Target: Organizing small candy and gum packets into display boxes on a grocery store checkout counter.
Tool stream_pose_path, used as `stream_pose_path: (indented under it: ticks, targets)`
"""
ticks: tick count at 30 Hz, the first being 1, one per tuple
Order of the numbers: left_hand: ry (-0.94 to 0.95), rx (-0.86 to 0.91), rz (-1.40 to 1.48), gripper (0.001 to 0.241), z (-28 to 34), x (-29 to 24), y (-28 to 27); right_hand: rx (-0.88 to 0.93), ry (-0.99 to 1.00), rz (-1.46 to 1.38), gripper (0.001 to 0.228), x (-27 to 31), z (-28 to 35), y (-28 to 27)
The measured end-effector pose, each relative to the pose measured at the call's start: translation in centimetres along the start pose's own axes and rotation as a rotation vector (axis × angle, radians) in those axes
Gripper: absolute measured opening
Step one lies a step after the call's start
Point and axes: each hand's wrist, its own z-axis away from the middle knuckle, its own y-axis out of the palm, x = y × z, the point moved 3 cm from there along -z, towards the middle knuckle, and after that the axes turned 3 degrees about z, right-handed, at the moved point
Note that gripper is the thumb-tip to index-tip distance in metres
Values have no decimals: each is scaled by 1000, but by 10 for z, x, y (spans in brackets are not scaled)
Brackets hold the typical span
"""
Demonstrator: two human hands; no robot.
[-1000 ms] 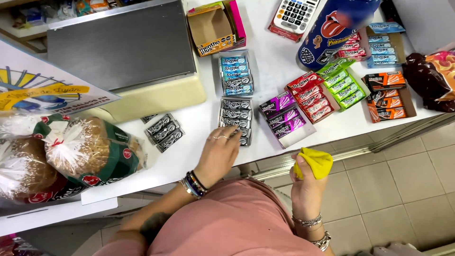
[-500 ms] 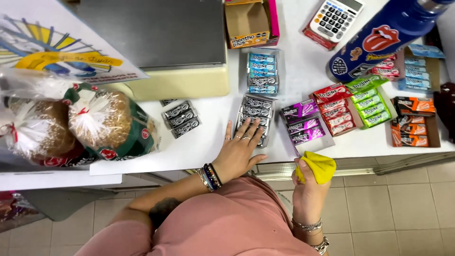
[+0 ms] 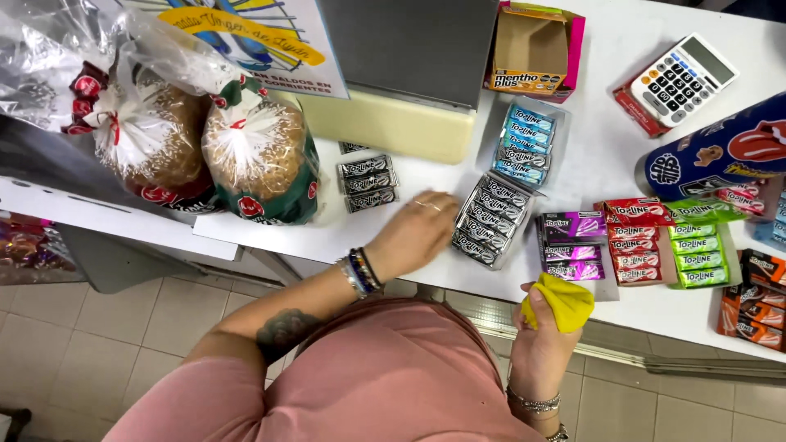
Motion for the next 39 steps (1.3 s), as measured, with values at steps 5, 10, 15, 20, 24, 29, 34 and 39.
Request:
stream_pose_path:
  ticks: [5,10,15,20,24,29,34,39]
  targets:
    - [-85,284,14,68,-21,-54,59,35,-10,2,35,-6,-3,0]
    - [-174,239,-100,80,-16,-51,74,41,-21,12,33,-3,-3,-4]
    - [-236,72,-117,64,-6,-24,1,64,-20,21,32,-1,0,-2]
    - [-655,54,-205,51,30,56,-15,113,-2,43,32,-8,-3,0]
    - [-712,-33,-383,75,44,98,1,167,-5,75,31,-10,-3,6]
    - [-800,52,-305,83,37,97,-22,183,12,83,32,-10,-1,6]
    - [-781,-35,-294,75,46,104,-8,164,52,69,35,-11,3,7]
    - [-669,-30,-362,79,61,75,2,126,62,75,35,-6,8,8]
